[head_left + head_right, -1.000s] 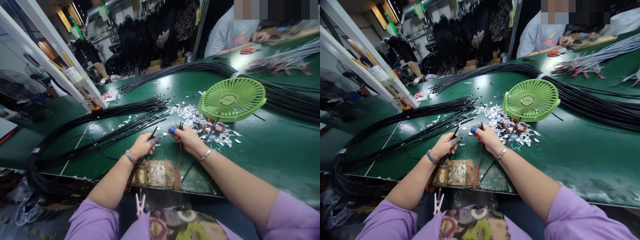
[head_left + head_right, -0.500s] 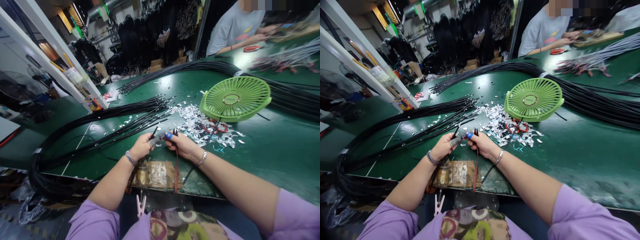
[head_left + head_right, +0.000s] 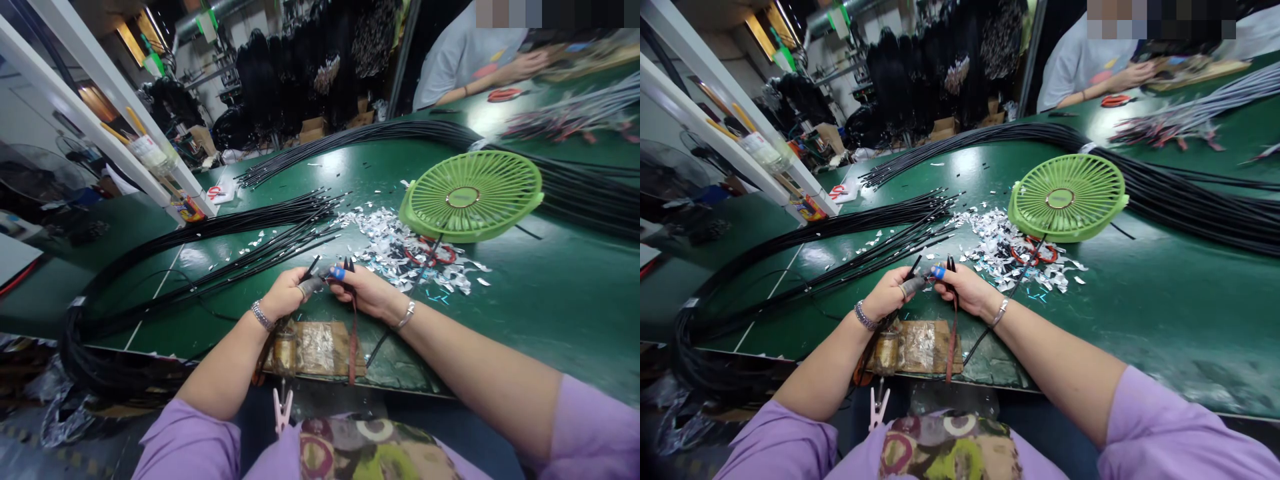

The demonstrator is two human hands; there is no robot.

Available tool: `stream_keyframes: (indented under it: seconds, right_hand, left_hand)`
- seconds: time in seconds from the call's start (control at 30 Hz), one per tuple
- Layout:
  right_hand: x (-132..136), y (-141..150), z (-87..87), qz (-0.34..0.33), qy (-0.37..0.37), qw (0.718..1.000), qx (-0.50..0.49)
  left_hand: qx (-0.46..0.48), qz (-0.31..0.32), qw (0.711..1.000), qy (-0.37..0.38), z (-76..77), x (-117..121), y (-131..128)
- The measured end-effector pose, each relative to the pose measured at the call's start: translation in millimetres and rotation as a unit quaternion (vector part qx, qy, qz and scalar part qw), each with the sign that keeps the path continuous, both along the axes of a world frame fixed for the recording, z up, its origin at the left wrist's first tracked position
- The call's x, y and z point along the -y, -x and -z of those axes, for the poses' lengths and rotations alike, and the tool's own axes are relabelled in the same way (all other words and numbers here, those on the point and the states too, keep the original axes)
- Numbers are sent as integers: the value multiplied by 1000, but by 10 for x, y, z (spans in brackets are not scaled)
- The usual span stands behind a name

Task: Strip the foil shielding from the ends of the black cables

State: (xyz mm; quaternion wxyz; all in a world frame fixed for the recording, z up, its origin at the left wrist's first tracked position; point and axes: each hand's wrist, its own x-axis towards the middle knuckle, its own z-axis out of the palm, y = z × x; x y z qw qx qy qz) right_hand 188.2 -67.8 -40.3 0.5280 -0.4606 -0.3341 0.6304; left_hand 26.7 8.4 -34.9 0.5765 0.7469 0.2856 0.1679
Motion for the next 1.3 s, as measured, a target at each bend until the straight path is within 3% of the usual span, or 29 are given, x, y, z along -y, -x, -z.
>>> stream_keyframes:
  seconds: [0.1, 0.23, 0.37, 0.53, 0.6, 0.67, 0.73, 0.77, 0.83, 0.9, 1.03, 1.13, 1.23, 1.3]
  right_hand:
    - [15, 10, -1, 20, -91, 983, 158]
    - [14, -36, 35, 63, -191, 915, 350]
    - [20, -120, 43, 65, -199, 890, 405]
    - [74, -96, -19, 103, -252, 845, 461]
    - [71, -69, -35, 118, -233, 866, 426]
    - [51, -58, -41, 114, -173, 923, 323]
    - [29, -59, -43, 57, -88, 980, 171]
    - [21, -61, -44, 13, -50, 994, 94]
    - [16, -61, -48, -70, -4, 997, -14]
    - [14, -54, -52, -101, 3, 994, -51]
    - [2, -70, -61, -9, -21, 998, 53]
    - [21, -127, -80, 73, -72, 962, 255]
    - [94, -163, -106, 65, -122, 874, 466]
    - [152, -145, -116, 35, -136, 820, 554]
  left_hand:
    - [-8, -2, 1000, -11, 12, -11, -13]
    - [-17, -7, 1000, -3, 1, -11, -21]
    - [-11, -14, 1000, 10, -13, -2, -6]
    - [-13, -18, 997, -70, 9, -32, -4]
    - [-18, -19, 994, -111, 4, -38, -10]
    - [-20, -9, 991, -132, -20, -30, -9]
    - [-12, 22, 992, -125, -57, -9, 3]
    - [-6, 44, 993, -112, -76, 3, 12]
    - [1, 86, 993, -80, -104, 24, 32]
    - [0, 105, 993, -55, -105, 31, 46]
    - [-5, 61, 997, -42, -32, -4, 37]
    - [0, 1, 998, -55, 24, -48, 20]
    - [4, -50, 994, -100, 41, -75, 15]
    - [3, -77, 988, -136, 39, -77, 17]
